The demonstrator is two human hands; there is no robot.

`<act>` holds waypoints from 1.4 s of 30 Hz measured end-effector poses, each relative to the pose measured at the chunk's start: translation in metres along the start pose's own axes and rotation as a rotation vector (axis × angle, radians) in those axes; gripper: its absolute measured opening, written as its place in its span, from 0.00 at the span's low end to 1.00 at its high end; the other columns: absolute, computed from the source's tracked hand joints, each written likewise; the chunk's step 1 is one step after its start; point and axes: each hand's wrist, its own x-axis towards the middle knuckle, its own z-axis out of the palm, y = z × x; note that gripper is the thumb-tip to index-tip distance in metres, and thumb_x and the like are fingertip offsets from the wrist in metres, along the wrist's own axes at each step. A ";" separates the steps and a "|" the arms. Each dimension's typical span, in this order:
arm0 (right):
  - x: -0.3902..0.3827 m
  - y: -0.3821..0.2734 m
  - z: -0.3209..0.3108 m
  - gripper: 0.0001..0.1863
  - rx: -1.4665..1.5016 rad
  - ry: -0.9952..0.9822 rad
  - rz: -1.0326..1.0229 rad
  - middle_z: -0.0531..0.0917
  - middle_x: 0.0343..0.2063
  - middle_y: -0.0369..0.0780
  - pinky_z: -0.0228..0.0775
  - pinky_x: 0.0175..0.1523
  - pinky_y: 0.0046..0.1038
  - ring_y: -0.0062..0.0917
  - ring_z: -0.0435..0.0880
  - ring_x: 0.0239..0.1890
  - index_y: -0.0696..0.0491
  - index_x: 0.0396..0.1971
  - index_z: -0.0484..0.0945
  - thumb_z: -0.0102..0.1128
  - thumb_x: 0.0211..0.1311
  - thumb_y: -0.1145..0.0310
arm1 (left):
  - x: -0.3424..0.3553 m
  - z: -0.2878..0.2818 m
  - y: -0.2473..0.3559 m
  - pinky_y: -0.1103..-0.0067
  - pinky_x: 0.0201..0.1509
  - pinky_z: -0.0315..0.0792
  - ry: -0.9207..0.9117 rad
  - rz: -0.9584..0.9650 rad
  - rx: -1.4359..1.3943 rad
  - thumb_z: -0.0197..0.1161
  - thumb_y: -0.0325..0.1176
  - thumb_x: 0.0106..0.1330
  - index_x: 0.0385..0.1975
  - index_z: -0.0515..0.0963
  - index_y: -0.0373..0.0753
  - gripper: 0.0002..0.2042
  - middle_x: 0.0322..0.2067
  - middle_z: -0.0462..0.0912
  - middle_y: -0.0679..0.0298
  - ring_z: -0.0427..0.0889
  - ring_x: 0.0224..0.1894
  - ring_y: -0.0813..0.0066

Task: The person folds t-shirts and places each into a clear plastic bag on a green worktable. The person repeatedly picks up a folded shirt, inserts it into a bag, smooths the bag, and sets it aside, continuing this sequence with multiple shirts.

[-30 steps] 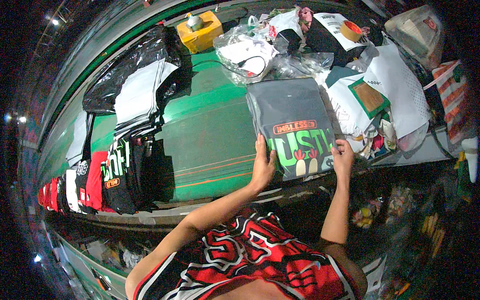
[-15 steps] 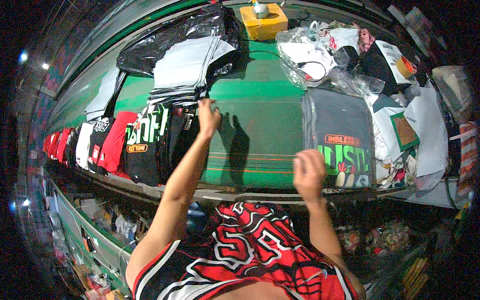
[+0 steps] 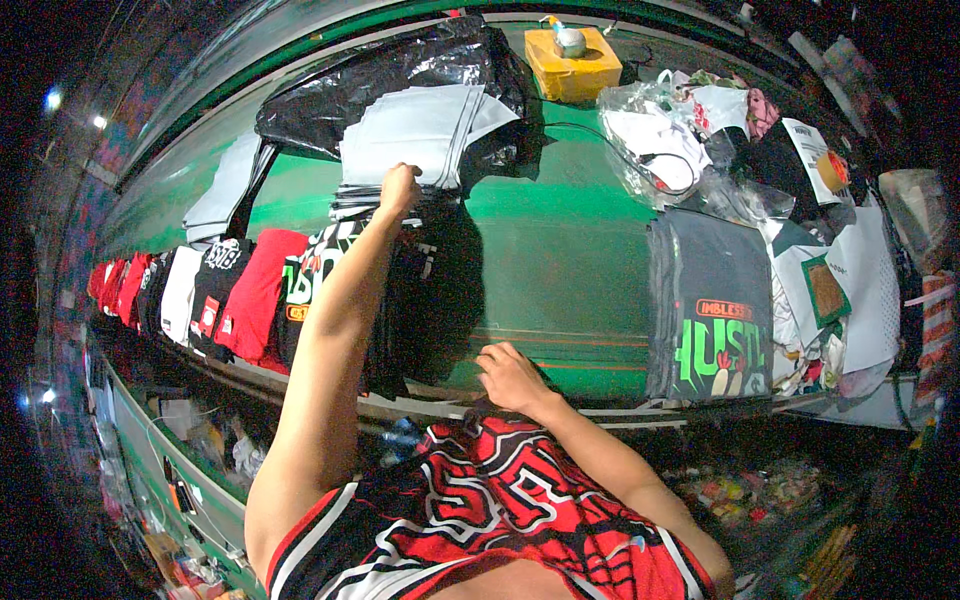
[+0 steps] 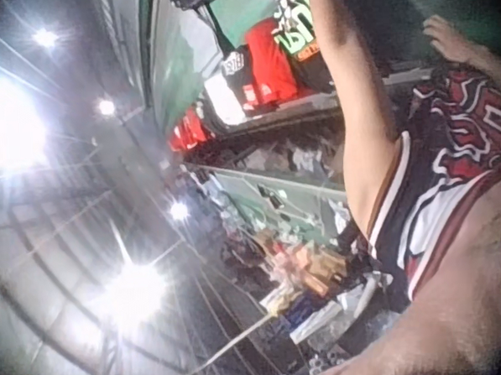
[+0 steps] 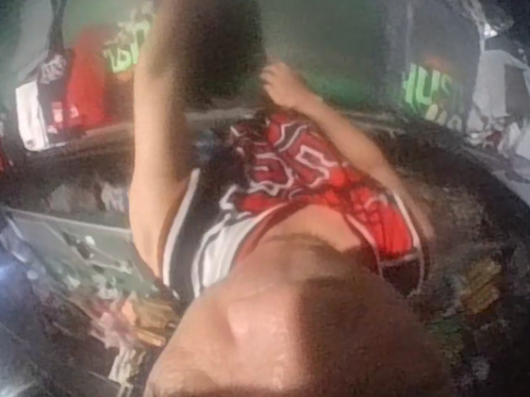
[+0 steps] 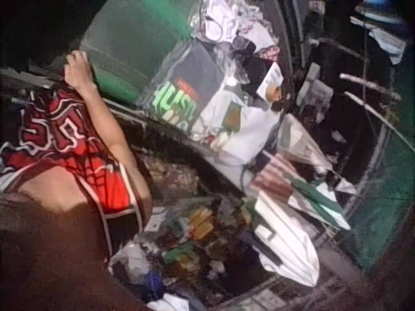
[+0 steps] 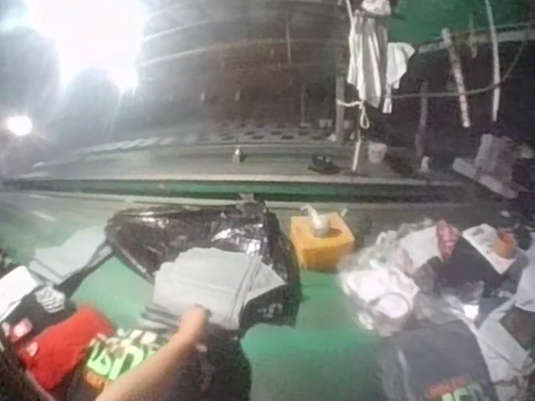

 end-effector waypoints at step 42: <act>-0.050 0.152 -0.066 0.21 0.414 0.439 0.667 0.76 0.31 0.32 0.72 0.33 0.24 0.15 0.77 0.29 0.58 0.52 0.79 0.60 0.57 0.85 | -0.269 0.000 0.213 0.62 0.53 0.73 -0.366 0.290 -0.063 0.63 0.28 0.56 0.47 0.80 0.39 0.16 0.46 0.77 0.57 0.77 0.52 0.54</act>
